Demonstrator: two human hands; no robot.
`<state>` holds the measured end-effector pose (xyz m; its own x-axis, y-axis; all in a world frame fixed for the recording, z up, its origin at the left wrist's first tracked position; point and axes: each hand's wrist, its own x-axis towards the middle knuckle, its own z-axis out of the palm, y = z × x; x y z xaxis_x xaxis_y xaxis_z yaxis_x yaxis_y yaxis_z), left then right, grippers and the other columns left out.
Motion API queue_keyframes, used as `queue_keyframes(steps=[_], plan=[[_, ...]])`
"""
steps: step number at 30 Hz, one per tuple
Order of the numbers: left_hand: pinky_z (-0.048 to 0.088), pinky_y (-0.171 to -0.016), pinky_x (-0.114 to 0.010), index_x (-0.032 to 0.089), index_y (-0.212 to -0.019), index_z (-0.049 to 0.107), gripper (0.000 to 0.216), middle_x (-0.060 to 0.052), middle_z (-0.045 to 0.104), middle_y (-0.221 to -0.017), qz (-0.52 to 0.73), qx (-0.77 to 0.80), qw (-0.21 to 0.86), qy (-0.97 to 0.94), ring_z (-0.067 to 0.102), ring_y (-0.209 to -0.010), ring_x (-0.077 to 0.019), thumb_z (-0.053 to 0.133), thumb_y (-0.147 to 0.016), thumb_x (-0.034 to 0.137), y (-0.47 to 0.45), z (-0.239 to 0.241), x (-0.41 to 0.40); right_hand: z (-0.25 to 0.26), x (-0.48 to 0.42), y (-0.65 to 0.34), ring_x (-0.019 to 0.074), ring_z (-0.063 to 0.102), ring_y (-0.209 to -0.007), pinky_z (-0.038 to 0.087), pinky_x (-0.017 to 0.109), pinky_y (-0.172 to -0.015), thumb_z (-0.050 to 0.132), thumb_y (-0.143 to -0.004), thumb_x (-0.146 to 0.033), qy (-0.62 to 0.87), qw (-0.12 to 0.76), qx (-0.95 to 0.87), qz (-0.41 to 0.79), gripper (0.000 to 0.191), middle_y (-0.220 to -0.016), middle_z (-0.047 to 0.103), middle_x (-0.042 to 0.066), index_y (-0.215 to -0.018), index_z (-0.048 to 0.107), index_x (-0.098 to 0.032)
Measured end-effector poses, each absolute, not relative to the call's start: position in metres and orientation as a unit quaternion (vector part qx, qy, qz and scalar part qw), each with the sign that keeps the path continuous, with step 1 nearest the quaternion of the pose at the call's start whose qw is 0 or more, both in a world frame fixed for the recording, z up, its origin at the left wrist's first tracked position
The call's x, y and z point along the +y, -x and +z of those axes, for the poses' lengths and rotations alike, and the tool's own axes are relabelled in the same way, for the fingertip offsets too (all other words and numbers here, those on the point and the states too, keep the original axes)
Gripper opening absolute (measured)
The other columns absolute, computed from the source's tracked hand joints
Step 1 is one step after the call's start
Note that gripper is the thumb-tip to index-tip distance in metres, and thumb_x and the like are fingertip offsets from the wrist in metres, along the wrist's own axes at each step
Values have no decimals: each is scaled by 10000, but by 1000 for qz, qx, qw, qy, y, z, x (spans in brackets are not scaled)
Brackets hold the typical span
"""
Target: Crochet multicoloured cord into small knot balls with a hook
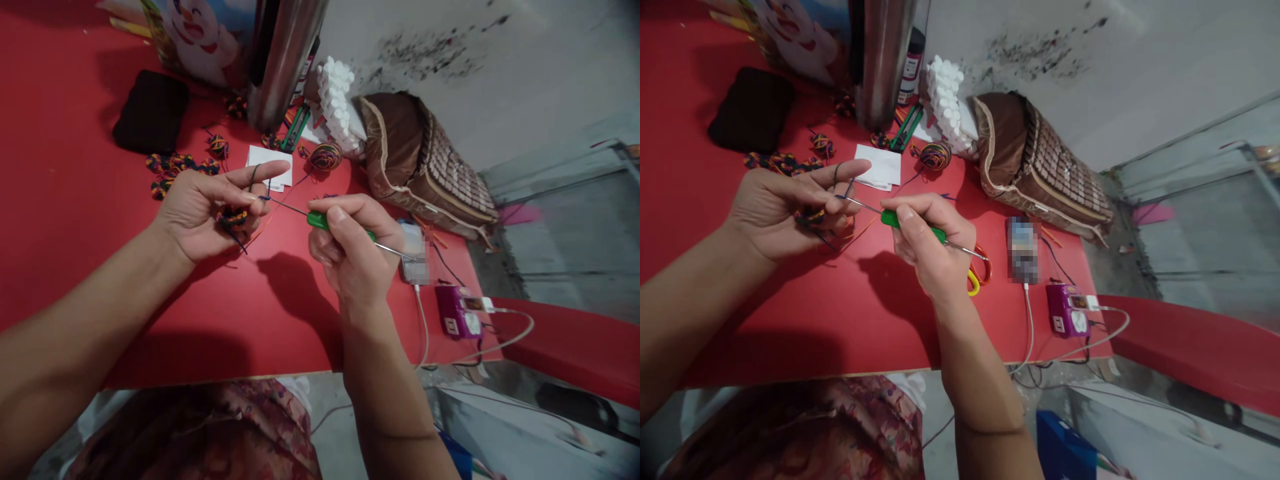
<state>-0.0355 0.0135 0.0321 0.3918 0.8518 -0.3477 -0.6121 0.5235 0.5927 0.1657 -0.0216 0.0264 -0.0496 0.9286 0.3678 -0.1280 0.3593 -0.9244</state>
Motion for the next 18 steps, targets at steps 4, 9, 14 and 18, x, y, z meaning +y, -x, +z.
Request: queue_keyframes(steps=[4, 9, 14, 18], plan=[[492, -544, -193, 120, -1071, 854, 453, -45, 660, -631, 447, 306, 816, -202, 672, -601, -140, 646, -697, -29, 38, 31, 14, 27, -21, -166, 68, 309, -393, 294, 230, -384, 813, -1004, -428, 360, 587, -574, 443, 217, -506, 374, -106, -938, 816, -221], [446, -513, -197, 137, -1049, 871, 465, -18, 649, -616, 475, 300, 802, -204, 541, -516, -98, 642, -679, -29, 33, 36, 10, 26, -20, -167, 64, 306, -404, 279, 228, -379, 811, -996, -409, 356, 596, -567, 443, 193, -535, 446, -86, -958, 818, -220], [400, -488, -202, 174, -1057, 878, 484, -13, 637, -595, 468, 324, 794, -214, 516, -500, -103, 654, -676, -22, 32, 37, 9, 27, -21, -166, 64, 292, -405, 288, 228, -383, 801, -1003, -464, 369, 590, -571, 436, 245, -532, 411, -99, -961, 803, -223], [427, -525, -239, 184, -1124, 878, 489, -37, 707, -666, 451, 298, 811, -223, 586, -561, -132, 686, -715, -2, 36, 31, 10, 26, -21, -165, 61, 285, -405, 275, 226, -378, 814, -989, -425, 369, 601, -558, 437, 203, -543, 448, -90, -967, 805, -224]])
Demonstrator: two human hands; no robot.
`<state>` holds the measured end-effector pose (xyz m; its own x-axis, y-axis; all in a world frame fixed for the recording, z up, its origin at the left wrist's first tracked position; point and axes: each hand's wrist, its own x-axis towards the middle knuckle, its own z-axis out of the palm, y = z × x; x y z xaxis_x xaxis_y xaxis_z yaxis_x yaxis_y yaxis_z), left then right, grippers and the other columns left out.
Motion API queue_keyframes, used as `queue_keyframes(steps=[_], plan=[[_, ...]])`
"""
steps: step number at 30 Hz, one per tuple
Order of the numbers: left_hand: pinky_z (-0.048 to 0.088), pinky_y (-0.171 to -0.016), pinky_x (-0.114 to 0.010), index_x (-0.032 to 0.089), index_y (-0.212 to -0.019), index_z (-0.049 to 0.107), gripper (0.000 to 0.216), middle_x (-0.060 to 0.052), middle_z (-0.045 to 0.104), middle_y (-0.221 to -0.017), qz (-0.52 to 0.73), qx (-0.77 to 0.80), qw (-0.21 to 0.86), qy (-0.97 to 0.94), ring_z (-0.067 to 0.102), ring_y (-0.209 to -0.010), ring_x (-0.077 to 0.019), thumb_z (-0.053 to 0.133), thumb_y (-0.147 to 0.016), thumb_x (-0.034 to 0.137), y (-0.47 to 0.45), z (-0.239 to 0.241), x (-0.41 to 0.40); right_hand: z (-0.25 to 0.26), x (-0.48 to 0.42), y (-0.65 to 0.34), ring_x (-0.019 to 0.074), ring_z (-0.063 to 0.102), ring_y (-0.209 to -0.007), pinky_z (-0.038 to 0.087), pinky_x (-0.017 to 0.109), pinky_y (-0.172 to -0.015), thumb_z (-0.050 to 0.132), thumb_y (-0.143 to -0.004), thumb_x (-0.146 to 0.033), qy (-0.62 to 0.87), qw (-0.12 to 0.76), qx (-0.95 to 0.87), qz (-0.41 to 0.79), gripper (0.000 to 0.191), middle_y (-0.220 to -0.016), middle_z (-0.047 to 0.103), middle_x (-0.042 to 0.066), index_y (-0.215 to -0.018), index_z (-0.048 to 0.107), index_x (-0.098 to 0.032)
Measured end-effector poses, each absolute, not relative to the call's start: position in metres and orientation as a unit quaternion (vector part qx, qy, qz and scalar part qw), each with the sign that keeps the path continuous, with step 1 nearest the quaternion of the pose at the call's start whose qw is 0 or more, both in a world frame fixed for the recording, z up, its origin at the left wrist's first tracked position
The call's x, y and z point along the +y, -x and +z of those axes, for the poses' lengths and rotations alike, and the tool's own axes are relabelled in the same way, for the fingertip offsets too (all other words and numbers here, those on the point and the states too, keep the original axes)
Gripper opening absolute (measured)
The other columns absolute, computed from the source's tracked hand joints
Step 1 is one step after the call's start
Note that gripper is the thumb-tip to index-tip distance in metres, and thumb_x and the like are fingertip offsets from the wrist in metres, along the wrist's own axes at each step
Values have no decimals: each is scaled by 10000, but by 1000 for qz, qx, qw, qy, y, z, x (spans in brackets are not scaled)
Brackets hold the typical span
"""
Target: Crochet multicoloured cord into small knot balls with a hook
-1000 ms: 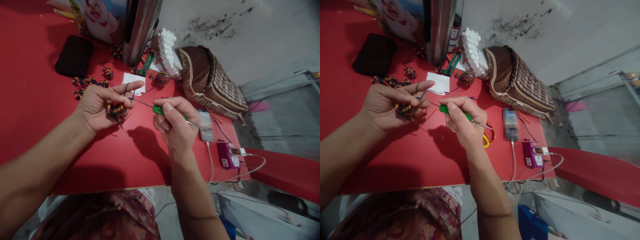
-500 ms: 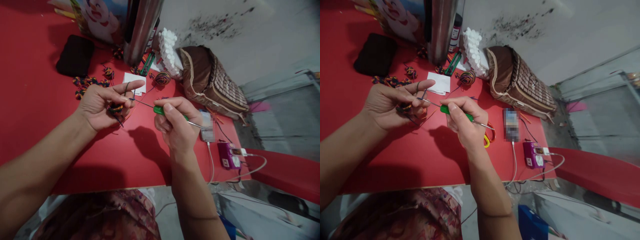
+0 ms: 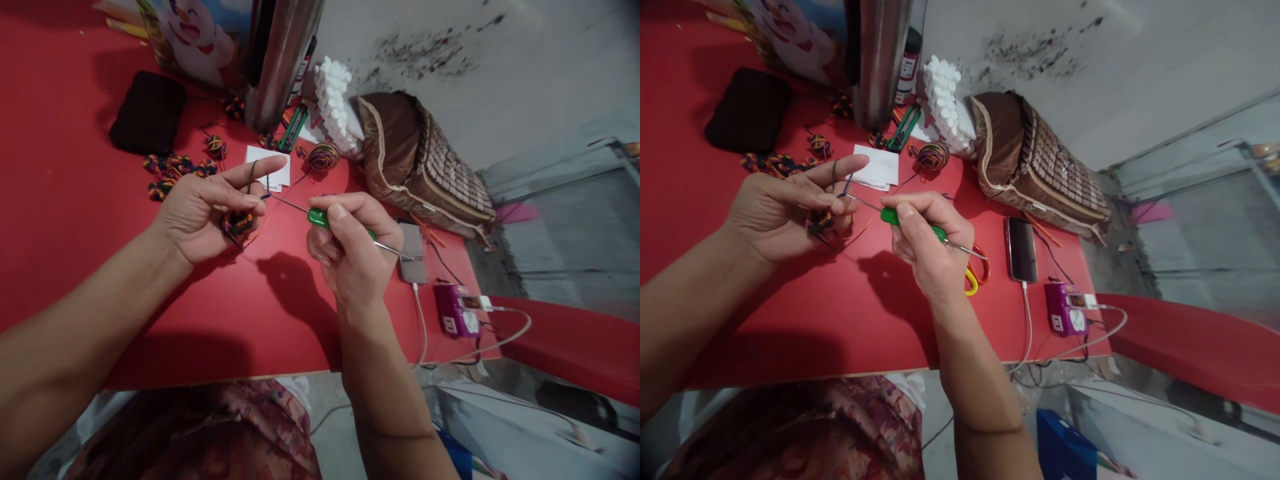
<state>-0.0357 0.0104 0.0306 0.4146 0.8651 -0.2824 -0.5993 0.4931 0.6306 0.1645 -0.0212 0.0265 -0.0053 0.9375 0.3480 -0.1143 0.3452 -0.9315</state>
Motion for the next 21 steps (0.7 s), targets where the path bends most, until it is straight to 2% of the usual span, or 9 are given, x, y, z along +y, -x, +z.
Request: queue_keyframes(steps=[6, 12, 16, 21], plan=[[453, -570, -231, 188, -1146, 873, 500, -1, 679, -639, 461, 264, 813, -237, 545, -558, -116, 712, -731, -39, 36, 27, 11, 26, -21, -164, 67, 293, -406, 285, 232, -381, 817, -979, -441, 375, 601, -552, 438, 213, -541, 454, -89, -964, 812, -229], [508, -568, -182, 197, -1100, 881, 526, 4, 653, -633, 456, 293, 808, -231, 642, -582, -114, 640, -731, -90, 31, 33, 9, 24, -25, -159, 70, 329, -422, 295, 237, -398, 806, -1000, -466, 379, 602, -561, 424, 237, -555, 452, -88, -982, 804, -229], [512, -549, -172, 194, -1067, 874, 536, 21, 605, -614, 467, 302, 799, -228, 624, -552, -108, 606, -720, -115, 27, 37, 6, 22, -26, -155, 74, 349, -431, 303, 238, -405, 792, -1019, -494, 378, 602, -567, 416, 260, -561, 438, -91, -997, 794, -235], [528, -564, -150, 199, -1054, 863, 549, 30, 590, -604, 466, 321, 796, -216, 601, -529, -83, 599, -703, -129, 25, 40, 5, 21, -24, -156, 71, 324, -423, 287, 238, -398, 802, -1009, -428, 363, 618, -553, 424, 190, -558, 466, -88, -1002, 814, -239]])
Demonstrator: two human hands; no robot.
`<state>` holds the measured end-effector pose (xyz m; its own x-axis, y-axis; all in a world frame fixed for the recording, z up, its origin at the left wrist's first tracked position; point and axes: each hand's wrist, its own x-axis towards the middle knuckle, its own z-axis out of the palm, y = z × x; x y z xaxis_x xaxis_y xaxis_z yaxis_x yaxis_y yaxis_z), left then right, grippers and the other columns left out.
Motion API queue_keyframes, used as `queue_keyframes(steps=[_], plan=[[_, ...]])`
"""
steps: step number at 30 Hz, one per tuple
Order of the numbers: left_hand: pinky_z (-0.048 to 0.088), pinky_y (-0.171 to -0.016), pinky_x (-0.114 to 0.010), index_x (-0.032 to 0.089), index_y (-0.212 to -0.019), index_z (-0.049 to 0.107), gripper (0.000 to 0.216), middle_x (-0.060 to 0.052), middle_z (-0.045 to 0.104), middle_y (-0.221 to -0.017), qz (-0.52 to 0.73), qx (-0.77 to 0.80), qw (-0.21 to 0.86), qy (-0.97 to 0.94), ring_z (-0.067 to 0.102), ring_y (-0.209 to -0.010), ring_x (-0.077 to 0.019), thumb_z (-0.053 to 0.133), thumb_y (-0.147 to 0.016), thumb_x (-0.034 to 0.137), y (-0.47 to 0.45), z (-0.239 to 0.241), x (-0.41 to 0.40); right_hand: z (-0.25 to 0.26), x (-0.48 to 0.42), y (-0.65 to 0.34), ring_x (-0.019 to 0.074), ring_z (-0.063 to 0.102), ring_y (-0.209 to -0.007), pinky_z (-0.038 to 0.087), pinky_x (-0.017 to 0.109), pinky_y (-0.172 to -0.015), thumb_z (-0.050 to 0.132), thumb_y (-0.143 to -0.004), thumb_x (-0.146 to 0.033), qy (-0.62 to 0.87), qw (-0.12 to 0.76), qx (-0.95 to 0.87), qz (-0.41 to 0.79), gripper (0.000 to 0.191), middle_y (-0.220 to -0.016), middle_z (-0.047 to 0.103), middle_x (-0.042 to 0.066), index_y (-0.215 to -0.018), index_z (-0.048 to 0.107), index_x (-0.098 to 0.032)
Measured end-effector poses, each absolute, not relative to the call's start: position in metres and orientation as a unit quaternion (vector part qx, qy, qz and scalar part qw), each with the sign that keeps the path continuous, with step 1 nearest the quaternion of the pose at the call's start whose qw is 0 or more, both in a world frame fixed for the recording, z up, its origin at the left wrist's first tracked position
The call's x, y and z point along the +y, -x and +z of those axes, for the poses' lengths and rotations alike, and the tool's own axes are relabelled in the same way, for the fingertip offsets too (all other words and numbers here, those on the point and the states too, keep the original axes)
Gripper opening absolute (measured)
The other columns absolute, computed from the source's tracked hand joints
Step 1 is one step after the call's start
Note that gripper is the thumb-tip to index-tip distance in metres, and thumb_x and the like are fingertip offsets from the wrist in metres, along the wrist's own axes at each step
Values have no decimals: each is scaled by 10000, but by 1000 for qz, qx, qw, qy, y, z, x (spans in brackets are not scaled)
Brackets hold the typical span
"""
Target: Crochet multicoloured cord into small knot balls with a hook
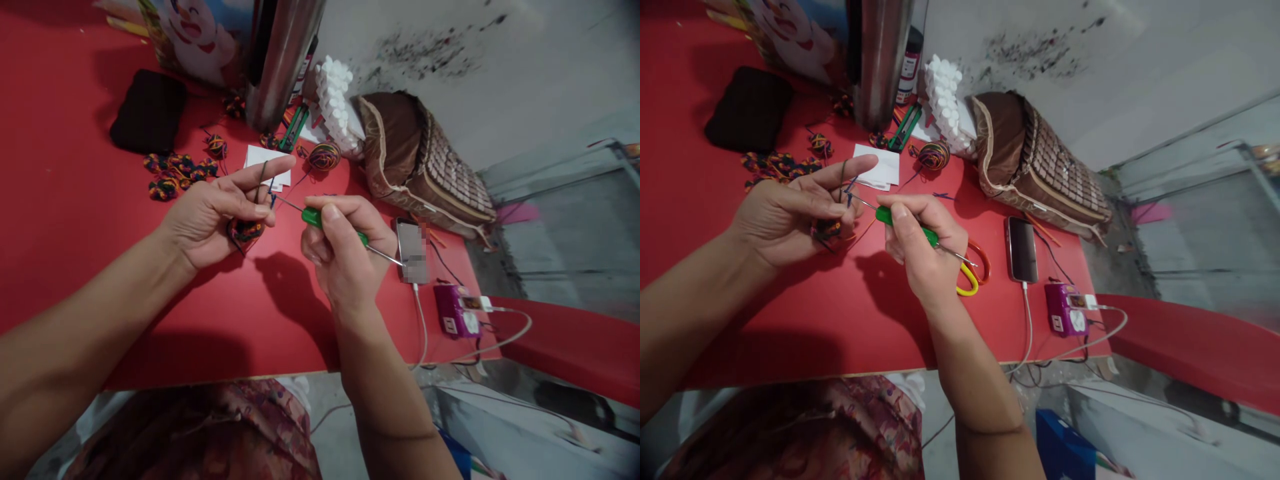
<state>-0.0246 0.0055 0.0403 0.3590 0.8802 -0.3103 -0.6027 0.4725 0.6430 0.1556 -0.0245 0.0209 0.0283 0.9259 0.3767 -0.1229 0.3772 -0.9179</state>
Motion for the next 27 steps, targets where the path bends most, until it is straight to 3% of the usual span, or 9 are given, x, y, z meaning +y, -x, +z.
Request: queue_keyframes(steps=[6, 12, 17, 21, 27], plan=[[473, -499, -159, 187, -1114, 858, 527, 25, 604, -599, 460, 312, 804, -214, 535, -476, -74, 640, -711, -74, 29, 37, 8, 22, -23, -160, 64, 299, -415, 274, 231, -390, 801, -995, -410, 369, 612, -539, 446, 174, -554, 472, -91, -985, 818, -238], [527, -544, -179, 136, -1156, 834, 554, 2, 630, -625, 453, 298, 817, -196, 635, -548, -107, 615, -687, -61, 33, 35, 9, 27, -23, -164, 59, 300, -409, 263, 222, -389, 816, -983, -409, 370, 610, -545, 441, 187, -538, 458, -92, -960, 815, -224], [503, -550, -194, 83, -1336, 781, 663, -22, 642, -651, 435, 274, 834, -201, 699, -601, -148, 563, -718, -16, 39, 34, 10, 33, -23, -165, 53, 278, -400, 275, 219, -393, 829, -975, -387, 363, 597, -548, 460, 186, -516, 432, -96, -924, 820, -208], [516, -577, -221, 59, -1240, 812, 593, -34, 655, -638, 450, 259, 830, -201, 674, -587, -146, 601, -692, -26, 40, 33, 9, 36, -23, -166, 46, 244, -398, 267, 208, -387, 816, -968, -312, 338, 604, -535, 485, 136, -504, 410, -99, -892, 835, -202], [468, -569, -188, 151, -1155, 868, 476, -6, 735, -673, 462, 234, 811, -272, 671, -602, -111, 788, -722, -28, 30, 20, 9, 30, -22, -159, 41, 247, -411, 283, 180, -381, 790, -981, -349, 337, 585, -501, 542, 146, -552, 492, -93, -941, 821, -212]])
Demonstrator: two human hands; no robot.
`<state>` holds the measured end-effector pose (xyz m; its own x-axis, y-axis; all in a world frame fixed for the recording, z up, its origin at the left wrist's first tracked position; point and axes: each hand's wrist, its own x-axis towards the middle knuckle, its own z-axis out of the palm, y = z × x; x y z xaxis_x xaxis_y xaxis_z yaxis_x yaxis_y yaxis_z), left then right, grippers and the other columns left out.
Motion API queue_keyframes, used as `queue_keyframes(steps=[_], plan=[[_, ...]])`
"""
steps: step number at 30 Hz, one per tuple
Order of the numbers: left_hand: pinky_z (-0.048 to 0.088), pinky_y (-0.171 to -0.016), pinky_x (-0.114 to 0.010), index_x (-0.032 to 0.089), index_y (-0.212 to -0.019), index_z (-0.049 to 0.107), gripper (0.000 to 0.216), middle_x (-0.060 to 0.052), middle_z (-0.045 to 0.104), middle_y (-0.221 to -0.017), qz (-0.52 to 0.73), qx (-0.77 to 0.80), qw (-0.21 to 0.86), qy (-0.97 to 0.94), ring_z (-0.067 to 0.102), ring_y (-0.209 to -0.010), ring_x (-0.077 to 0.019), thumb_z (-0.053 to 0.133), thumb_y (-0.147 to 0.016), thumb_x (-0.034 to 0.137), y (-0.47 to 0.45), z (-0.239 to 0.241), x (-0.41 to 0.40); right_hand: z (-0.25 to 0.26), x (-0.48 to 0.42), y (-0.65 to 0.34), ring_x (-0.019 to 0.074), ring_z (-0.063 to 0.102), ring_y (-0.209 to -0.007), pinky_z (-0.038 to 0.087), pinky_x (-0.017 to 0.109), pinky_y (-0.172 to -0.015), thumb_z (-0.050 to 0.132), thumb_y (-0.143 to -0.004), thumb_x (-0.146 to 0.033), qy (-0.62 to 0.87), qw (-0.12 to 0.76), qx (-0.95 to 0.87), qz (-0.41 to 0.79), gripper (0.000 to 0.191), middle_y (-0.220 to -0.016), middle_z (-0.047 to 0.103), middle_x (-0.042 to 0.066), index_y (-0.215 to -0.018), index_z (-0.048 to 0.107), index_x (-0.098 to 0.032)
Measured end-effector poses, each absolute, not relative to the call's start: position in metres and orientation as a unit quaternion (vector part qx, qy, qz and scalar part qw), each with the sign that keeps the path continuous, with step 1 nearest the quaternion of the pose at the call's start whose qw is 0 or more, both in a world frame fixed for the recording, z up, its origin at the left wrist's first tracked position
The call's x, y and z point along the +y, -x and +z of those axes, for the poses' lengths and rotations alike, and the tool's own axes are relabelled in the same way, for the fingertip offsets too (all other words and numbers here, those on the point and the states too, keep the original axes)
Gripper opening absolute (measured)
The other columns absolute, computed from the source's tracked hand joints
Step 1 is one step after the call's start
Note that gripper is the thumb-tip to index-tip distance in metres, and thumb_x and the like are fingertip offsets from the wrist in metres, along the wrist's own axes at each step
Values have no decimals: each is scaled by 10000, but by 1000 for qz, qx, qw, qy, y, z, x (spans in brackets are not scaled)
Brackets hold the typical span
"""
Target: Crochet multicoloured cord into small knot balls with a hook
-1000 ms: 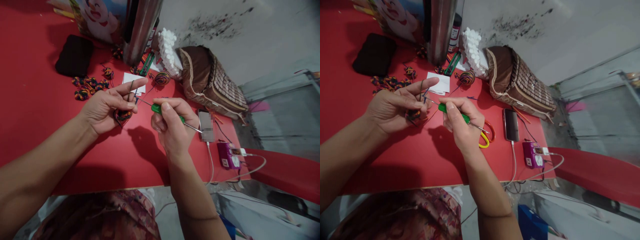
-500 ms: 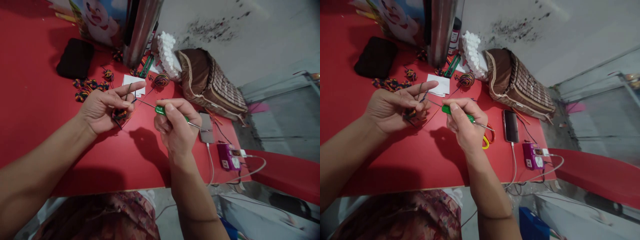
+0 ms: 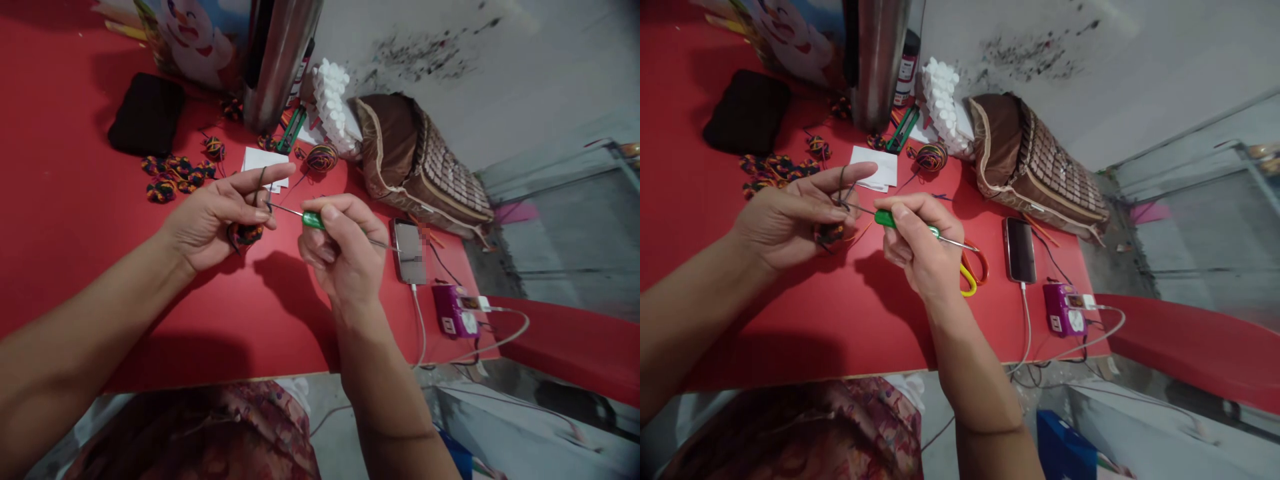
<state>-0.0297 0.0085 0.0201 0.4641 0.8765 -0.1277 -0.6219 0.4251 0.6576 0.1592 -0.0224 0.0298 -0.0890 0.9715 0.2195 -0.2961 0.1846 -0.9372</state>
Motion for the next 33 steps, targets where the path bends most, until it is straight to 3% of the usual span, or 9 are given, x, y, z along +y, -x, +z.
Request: queue_keyframes(steps=[8, 13, 21, 27, 30, 33], plan=[[460, -564, -242, 206, -1180, 873, 504, 22, 744, -724, 505, 231, 768, -319, 664, -643, -129, 918, -707, 41, 18, 10, 4, 21, -24, -149, 44, 290, -433, 320, 184, -387, 783, -999, -363, 336, 606, -480, 538, 153, -627, 557, -76, -997, 803, -211], [551, -690, -277, 228, -1182, 872, 476, -14, 830, -908, 507, 250, 755, -331, 718, -752, -150, 929, -735, 74, 19, 12, 4, 23, -24, -151, 46, 282, -435, 309, 183, -392, 757, -1017, -348, 332, 606, -488, 533, 140, -613, 526, -83, -989, 801, -218], [588, -798, -344, 306, -1124, 881, 415, -9, 846, -967, 538, 277, 706, -368, 777, -927, -220, 1004, -745, 189, 20, 12, 3, 25, -24, -152, 49, 287, -443, 303, 198, -392, 784, -1000, -415, 363, 602, -489, 517, 192, -638, 531, -80, -995, 764, -224], [585, -768, -368, 301, -1131, 875, 444, 5, 767, -822, 570, 305, 656, -388, 751, -838, -222, 997, -728, 161, 17, 13, 5, 18, -26, -151, 54, 332, -451, 326, 208, -409, 761, -1040, -455, 376, 613, -514, 468, 213, -661, 537, -75, -1043, 765, -242], [567, -716, -356, 306, -1160, 860, 451, 6, 763, -810, 585, 320, 628, -401, 715, -782, -207, 979, -755, 146, 14, 14, 2, 13, -29, -149, 79, 443, -489, 403, 229, -450, 734, -1064, -491, 401, 617, -548, 396, 237, -680, 561, -61, -1078, 766, -256], [544, -674, -323, 300, -1185, 843, 449, 13, 760, -805, 595, 326, 621, -393, 681, -751, -181, 955, -783, 134, 10, 15, -3, 12, -36, -146, 145, 645, -683, 596, 310, -655, 682, -1095, -500, 439, 596, -600, 302, 247, -806, 684, -10, -1136, 781, -278]])
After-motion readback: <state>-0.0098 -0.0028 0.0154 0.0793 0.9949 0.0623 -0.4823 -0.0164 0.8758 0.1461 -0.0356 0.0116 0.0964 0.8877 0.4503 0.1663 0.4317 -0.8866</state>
